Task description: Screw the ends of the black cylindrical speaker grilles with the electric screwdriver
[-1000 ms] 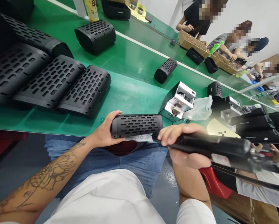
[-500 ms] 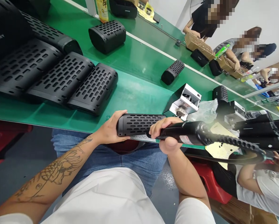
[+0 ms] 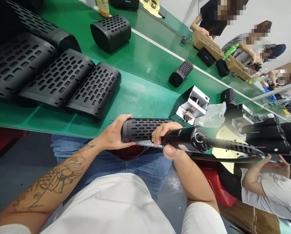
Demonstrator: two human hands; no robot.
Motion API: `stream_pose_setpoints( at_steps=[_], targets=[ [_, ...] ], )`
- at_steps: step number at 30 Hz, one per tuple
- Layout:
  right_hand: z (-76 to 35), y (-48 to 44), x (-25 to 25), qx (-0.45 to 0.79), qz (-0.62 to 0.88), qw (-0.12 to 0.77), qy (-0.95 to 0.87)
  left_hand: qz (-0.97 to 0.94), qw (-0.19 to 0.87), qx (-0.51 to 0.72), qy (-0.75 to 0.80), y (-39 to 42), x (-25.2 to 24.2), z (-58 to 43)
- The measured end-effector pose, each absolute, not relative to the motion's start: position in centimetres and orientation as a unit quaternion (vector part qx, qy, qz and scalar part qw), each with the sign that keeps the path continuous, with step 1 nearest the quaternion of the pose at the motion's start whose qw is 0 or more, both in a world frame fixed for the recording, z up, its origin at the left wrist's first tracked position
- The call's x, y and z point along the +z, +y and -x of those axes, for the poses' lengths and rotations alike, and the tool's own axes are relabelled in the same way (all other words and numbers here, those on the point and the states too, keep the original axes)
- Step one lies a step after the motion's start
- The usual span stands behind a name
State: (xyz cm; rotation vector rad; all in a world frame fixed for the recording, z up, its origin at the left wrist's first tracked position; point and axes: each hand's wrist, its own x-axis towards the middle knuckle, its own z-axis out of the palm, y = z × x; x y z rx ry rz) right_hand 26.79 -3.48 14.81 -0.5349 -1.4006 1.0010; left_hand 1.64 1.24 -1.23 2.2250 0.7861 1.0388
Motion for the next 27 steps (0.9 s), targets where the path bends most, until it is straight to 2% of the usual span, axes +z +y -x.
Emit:
stream_pose_setpoints(
  at_steps=[6, 9, 11, 14, 17, 22, 27],
  targets=[
    [-27.0, -4.6, 12.8, 0.438, 0.274, 0.594, -0.616, -0.833, 0.266, 0.381, 0.3, 1.3, -1.2, -1.2],
    [-27.9, -4.4, 13.3, 0.397, 0.31, 0.625, -0.596, -0.832, 0.263, 0.38, 0.306, 1.3, -1.4, -1.1],
    [-29.9, -3.3, 14.4, 0.329, 0.345, 0.679, -0.558, -0.829, 0.263, 0.385, 0.308, 1.4, -1.4, -1.1],
    [-34.8, -0.1, 15.8, 0.159, 0.41, 0.748, -0.497, -0.826, 0.261, 0.39, 0.311, 1.3, -1.3, -1.2],
    [-39.8, 3.2, 15.3, 0.044, 0.467, 0.75, -0.466, -0.831, 0.254, 0.39, 0.306, 1.2, -1.2, -1.3],
    [-42.7, 4.5, 12.8, 0.058, 0.497, 0.742, -0.446, -0.834, 0.251, 0.384, 0.306, 1.3, -1.5, -1.3],
    [-40.3, 1.8, 14.0, 0.093, 0.469, 0.762, -0.436, -0.834, 0.265, 0.375, 0.306, 1.3, -1.5, -1.3]
  ],
)
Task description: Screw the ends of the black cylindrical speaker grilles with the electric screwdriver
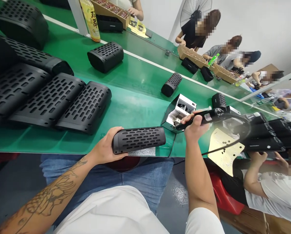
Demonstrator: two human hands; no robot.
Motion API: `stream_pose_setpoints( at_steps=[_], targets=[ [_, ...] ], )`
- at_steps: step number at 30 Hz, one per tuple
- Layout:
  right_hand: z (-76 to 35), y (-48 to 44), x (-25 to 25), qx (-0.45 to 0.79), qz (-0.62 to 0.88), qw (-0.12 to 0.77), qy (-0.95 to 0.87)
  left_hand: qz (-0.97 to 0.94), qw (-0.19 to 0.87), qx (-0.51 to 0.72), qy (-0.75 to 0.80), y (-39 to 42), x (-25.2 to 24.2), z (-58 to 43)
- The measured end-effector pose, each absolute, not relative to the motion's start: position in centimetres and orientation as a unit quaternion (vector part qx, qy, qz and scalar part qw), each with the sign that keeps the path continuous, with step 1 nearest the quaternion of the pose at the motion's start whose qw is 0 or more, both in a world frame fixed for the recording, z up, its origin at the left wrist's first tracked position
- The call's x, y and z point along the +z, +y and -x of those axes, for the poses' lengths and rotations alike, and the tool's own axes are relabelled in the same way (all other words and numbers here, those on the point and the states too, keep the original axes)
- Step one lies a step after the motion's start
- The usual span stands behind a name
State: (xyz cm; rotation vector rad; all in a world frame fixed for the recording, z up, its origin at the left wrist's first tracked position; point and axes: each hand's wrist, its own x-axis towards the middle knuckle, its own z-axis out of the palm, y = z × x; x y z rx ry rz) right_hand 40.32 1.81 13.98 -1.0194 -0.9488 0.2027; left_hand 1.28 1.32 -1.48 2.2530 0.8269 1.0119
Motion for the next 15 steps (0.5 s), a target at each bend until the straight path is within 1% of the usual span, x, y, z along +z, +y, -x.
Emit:
stream_pose_setpoints(
  at_steps=[2, 4, 7, 10, 12, 15],
  targets=[
    [-38.2, -0.2, 15.2, 0.115, 0.44, 0.778, -0.433, -0.833, 0.272, 0.372, 0.306, 1.2, -1.4, -1.4],
    [-35.4, -2.7, 16.4, 0.158, 0.386, 0.778, -0.469, -0.83, 0.282, 0.372, 0.306, 1.2, -1.3, -1.6],
    [-30.3, -6.2, 17.6, 0.27, 0.301, 0.722, -0.562, -0.823, 0.297, 0.375, 0.307, 1.1, -1.3, -1.8],
    [-25.6, -7.4, 17.5, 0.354, 0.263, 0.667, -0.601, -0.818, 0.306, 0.381, 0.303, 1.0, -1.3, -2.0],
    [-23.2, -6.7, 16.7, 0.365, 0.233, 0.655, -0.62, -0.816, 0.308, 0.386, 0.3, 0.8, -1.3, -2.1],
    [-20.9, -4.9, 15.5, 0.338, 0.218, 0.67, -0.624, -0.812, 0.313, 0.39, 0.302, 0.6, -1.1, -2.2]
  ],
)
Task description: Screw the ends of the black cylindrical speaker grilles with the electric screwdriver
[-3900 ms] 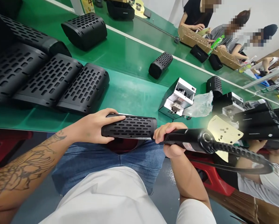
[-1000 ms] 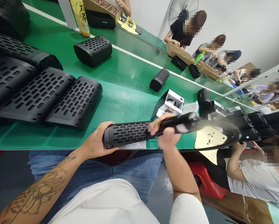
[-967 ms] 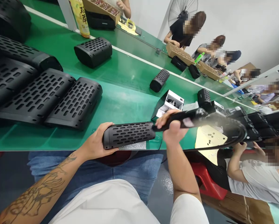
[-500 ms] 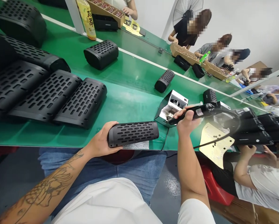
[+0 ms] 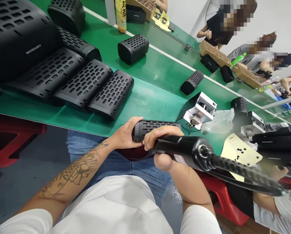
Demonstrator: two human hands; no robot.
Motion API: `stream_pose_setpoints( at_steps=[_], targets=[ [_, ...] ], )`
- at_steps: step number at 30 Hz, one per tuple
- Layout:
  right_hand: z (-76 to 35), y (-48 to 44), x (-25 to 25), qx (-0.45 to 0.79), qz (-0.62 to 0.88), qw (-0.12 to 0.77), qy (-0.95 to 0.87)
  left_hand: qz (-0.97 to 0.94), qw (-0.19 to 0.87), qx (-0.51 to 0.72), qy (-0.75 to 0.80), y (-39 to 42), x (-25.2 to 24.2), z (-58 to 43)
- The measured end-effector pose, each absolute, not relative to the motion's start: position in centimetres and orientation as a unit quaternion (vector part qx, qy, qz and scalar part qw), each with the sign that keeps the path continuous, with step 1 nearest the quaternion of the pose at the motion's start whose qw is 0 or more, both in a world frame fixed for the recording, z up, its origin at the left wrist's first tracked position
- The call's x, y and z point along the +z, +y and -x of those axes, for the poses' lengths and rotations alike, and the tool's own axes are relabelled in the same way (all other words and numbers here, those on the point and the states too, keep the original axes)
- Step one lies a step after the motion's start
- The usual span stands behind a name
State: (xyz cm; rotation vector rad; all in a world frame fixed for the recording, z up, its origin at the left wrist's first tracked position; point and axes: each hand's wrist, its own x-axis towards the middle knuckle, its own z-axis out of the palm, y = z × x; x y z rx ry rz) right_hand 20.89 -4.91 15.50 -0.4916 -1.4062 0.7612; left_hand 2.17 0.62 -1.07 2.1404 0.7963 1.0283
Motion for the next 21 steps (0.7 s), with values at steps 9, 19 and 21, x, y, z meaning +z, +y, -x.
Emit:
stream_pose_setpoints(
  at_steps=[9, 19, 21],
  targets=[
    [-19.7, -3.8, 15.2, 0.395, 0.28, 0.637, -0.6, -0.804, 0.318, 0.385, 0.322, 0.5, -0.9, -2.7],
    [-20.1, -2.9, 13.6, 0.457, 0.234, 0.599, -0.614, -0.814, 0.304, 0.377, 0.321, 0.6, -1.2, -3.0],
    [-20.4, -3.2, 13.6, 0.472, 0.229, 0.589, -0.614, -0.815, 0.305, 0.375, 0.321, 0.6, -1.2, -2.9]
  ],
)
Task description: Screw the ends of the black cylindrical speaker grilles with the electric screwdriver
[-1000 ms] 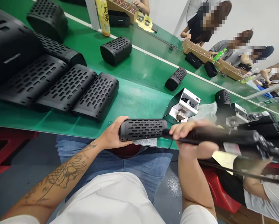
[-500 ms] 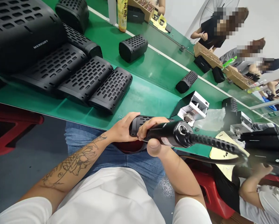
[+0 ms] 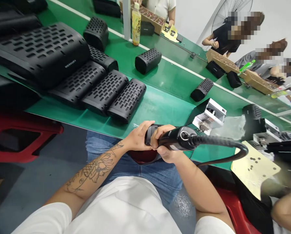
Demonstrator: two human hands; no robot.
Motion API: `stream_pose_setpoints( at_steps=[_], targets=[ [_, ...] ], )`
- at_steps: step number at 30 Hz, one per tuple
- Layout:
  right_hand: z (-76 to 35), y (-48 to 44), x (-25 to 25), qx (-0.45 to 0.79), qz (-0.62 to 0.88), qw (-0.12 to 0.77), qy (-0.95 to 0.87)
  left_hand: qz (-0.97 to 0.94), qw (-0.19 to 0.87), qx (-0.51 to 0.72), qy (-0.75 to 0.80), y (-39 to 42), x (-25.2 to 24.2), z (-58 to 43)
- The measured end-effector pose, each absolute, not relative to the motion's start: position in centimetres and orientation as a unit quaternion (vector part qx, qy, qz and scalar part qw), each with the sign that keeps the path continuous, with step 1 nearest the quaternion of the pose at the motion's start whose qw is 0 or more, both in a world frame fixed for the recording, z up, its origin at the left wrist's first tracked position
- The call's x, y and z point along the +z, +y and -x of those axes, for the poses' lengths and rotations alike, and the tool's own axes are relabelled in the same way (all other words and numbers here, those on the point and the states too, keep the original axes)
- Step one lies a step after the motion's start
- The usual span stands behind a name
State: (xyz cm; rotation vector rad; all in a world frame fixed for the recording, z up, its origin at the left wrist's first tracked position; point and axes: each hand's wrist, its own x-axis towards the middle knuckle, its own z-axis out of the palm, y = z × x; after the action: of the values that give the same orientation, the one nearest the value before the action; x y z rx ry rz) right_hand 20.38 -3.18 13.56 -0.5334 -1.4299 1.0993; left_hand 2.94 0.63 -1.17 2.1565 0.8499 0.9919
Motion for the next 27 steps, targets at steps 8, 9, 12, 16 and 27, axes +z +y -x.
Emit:
stream_pose_setpoints(
  at_steps=[8, 9, 12, 16, 27],
  targets=[
    [-21.0, -5.0, 13.7, 0.471, 0.238, 0.605, -0.596, -0.806, 0.238, 0.404, 0.362, -1.2, -1.6, -3.2],
    [-21.6, -5.0, 14.5, 0.455, 0.236, 0.629, -0.584, -0.791, 0.212, 0.418, 0.392, -2.4, -1.8, -3.5],
    [-25.8, -4.1, 17.1, 0.351, 0.266, 0.712, -0.548, -0.74, 0.119, 0.45, 0.485, -7.7, -2.6, -4.7],
    [-34.5, -0.9, 18.6, 0.122, 0.403, 0.773, -0.475, -0.803, 0.083, 0.424, 0.41, -13.9, -3.5, -5.5],
    [-42.7, 3.9, 12.5, 0.062, 0.464, 0.754, -0.461, -0.976, 0.079, 0.124, 0.162, 1.6, 8.8, -8.6]
  ],
)
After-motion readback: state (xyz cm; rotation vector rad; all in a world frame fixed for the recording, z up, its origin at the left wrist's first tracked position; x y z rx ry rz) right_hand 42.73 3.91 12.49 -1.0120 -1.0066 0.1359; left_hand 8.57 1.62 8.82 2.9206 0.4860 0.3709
